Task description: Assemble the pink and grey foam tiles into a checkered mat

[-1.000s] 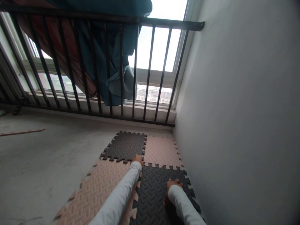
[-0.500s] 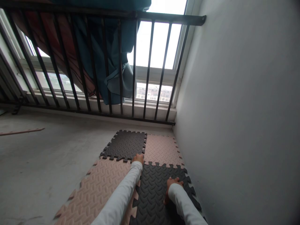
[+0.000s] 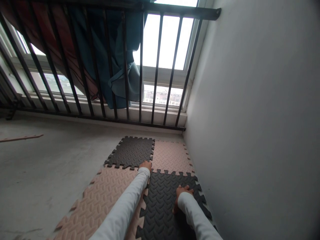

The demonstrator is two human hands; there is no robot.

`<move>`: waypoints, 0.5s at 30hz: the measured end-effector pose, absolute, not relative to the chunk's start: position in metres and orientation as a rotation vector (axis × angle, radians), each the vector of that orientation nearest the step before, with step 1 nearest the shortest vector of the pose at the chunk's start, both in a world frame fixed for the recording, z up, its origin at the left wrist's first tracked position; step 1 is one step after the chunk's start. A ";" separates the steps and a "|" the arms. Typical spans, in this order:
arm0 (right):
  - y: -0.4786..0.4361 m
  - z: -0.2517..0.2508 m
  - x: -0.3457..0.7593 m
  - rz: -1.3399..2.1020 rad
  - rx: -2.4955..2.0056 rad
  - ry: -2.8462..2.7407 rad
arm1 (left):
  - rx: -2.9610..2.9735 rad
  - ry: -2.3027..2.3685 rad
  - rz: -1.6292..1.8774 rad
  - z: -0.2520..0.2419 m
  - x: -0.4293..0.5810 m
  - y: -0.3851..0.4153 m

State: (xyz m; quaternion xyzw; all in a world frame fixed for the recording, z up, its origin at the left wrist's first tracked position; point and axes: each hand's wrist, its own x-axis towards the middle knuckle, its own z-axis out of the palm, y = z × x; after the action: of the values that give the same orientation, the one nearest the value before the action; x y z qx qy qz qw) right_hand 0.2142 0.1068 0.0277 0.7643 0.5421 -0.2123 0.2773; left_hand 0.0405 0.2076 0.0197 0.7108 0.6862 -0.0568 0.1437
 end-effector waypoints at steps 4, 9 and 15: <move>0.108 0.031 0.213 -0.594 2.051 1.435 | 2.130 1.927 -0.167 0.012 0.035 0.200; 0.107 0.034 0.212 -0.607 2.057 1.449 | 2.267 1.901 -0.090 0.003 0.032 0.179; 0.109 0.026 0.213 -0.586 2.091 1.465 | 2.421 1.838 0.056 0.005 0.000 0.163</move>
State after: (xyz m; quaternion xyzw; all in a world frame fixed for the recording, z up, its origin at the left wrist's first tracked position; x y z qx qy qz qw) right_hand 0.2128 0.1087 0.0263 0.7713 0.5403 -0.2159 0.2580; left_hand 0.0004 0.1635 0.0052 0.7953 0.6038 0.0185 0.0505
